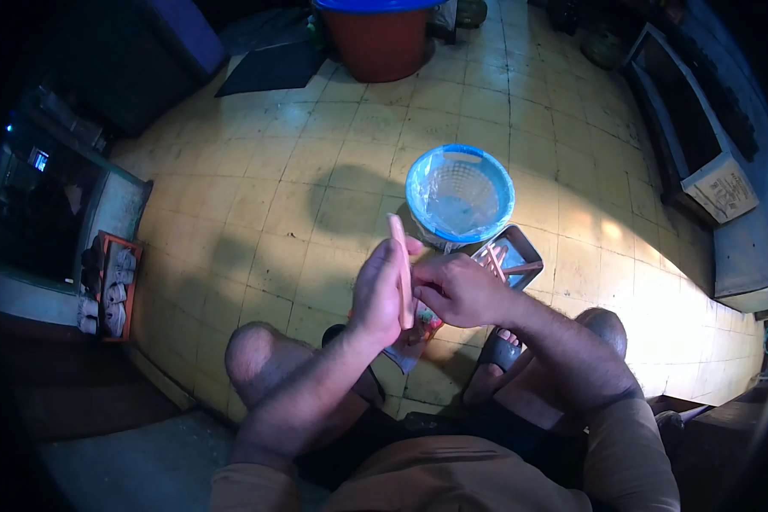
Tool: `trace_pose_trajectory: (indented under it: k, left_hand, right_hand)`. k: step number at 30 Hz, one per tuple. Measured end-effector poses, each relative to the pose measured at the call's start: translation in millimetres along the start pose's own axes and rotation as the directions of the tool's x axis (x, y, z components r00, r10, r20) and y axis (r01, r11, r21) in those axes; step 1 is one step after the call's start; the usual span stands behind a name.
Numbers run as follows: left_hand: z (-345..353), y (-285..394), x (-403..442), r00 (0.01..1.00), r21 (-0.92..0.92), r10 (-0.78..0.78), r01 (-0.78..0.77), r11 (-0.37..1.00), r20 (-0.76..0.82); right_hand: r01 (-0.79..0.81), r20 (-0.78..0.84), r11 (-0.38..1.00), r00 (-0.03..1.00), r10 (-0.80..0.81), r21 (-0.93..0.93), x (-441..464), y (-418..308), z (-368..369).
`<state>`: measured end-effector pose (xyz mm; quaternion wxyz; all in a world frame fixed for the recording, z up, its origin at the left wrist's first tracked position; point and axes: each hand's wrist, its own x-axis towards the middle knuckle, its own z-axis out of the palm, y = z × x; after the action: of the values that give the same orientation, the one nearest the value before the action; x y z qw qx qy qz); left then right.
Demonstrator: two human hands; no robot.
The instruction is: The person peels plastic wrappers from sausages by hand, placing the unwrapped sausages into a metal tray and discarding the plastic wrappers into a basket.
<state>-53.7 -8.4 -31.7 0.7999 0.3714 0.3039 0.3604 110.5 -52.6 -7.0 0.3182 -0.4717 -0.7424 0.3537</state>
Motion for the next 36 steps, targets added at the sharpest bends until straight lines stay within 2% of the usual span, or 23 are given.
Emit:
trace_pose_trajectory:
  k: [1,2,3,5,7,9,11,13,14,15,17,20,21,23,24,25,27,29,31,32,33,35,36]
  left_hand:
    - [-2,5,5,0.998,-0.156,-0.044,0.037,0.987,-0.046]
    - [-4,9,11,0.987,-0.173,-0.036,0.008,0.985,-0.156]
    - [-8,19,13,0.981,-0.22,-0.094,0.055,0.974,-0.171]
    - [-18,33,19,0.972,-0.325,-0.092,0.017,0.946,-0.217]
    - [-34,39,29,0.953,-0.331,-0.06,-0.043,0.943,-0.296]
    - [-41,41,31,0.928,-0.335,-0.031,-0.103,0.937,-0.372]
    - [-39,48,29,0.902,-0.292,0.042,-0.182,0.939,-0.429]
    - [-37,50,26,0.888,-0.28,0.06,-0.208,0.937,-0.456]
    - [-35,51,25,0.885,-0.233,0.082,-0.209,0.95,-0.459]
    - [-33,52,23,0.882,-0.186,0.103,-0.209,0.96,-0.46]
    - [-27,51,20,0.898,-0.152,0.122,-0.203,0.967,-0.423]
    - [-23,41,20,0.92,-0.116,0.156,-0.21,0.971,-0.36]
    - [-23,37,21,0.925,-0.113,0.175,-0.224,0.968,-0.336]
    - [-24,30,22,0.934,-0.088,0.178,-0.215,0.973,-0.31]
    - [-24,26,21,0.94,-0.063,0.183,-0.209,0.976,-0.287]
    - [-24,20,21,0.942,-0.065,0.173,-0.199,0.978,-0.288]
    - [-21,5,22,0.96,-0.049,0.181,-0.195,0.98,-0.215]
    - [-14,-7,21,0.969,-0.027,0.149,-0.157,0.987,-0.197]
    - [-5,-13,18,0.983,0.069,0.178,-0.175,0.982,-0.041]
    - [-5,-14,16,0.993,0.185,0.115,-0.114,0.976,0.004]
    - [-1,-11,12,0.995,0.176,0.1,-0.098,0.98,-0.001]
    - [8,3,6,0.988,0.326,0.143,-0.152,0.933,0.052]
    - [7,15,3,0.98,0.334,0.171,-0.195,0.922,0.101]
  right_hand:
    - [0.009,0.076,0.995,0.997,-0.017,0.103,0,-2,-3]
    - [-0.086,0.188,0.975,0.981,0.047,0.206,-2,-7,-6]
    - [-0.084,0.191,0.975,0.981,0.043,0.208,-3,-12,-12]
    - [-0.202,0.424,0.947,0.902,0.081,0.25,-5,-18,-24]
    - [-0.245,0.448,0.923,0.889,0.092,0.297,-9,-10,-39]
    - [-0.059,0.132,0.808,0.991,-0.024,0.586,-15,8,-54]
    - [0.124,-0.116,0.405,0.992,-0.045,0.906,-11,25,-66]
    - [0.237,-0.274,0.23,0.951,0.144,0.944,-10,18,-82]
    - [0.222,-0.314,0.303,0.902,0.298,0.927,-11,30,-92]
    - [0.223,-0.316,0.306,0.9,0.299,0.926,-6,41,-95]
    - [0.127,-0.478,0.599,0.74,0.473,0.79,1,68,-96]
    - [-0.076,-0.433,0.662,0.7,0.568,0.746,14,112,-87]
    - [-0.077,-0.436,0.662,0.695,0.572,0.746,16,116,-86]
    - [-0.615,-0.348,0.681,0.585,0.732,0.399,18,123,-83]
    - [-0.681,-0.282,0.705,0.65,0.706,0.197,16,125,-85]
    - [-0.688,-0.279,0.698,0.643,0.714,0.2,15,112,-84]
    - [-0.444,-0.156,0.86,0.859,0.488,0.251,16,81,-75]
    - [-0.224,0.018,0.94,0.974,0.227,0.259,9,54,-55]
    - [-0.255,0.191,0.964,0.952,0.237,0.072,5,14,-52]
    - [-0.339,0.205,0.933,0.911,0.357,-0.119,6,2,-57]
    - [-0.375,0.237,0.913,0.883,0.404,-0.16,4,12,-61]
    - [-0.272,0.238,0.939,0.918,0.318,-0.209,-18,83,-73]
    - [-0.325,0.278,0.887,0.864,0.42,-0.328,-26,98,-86]
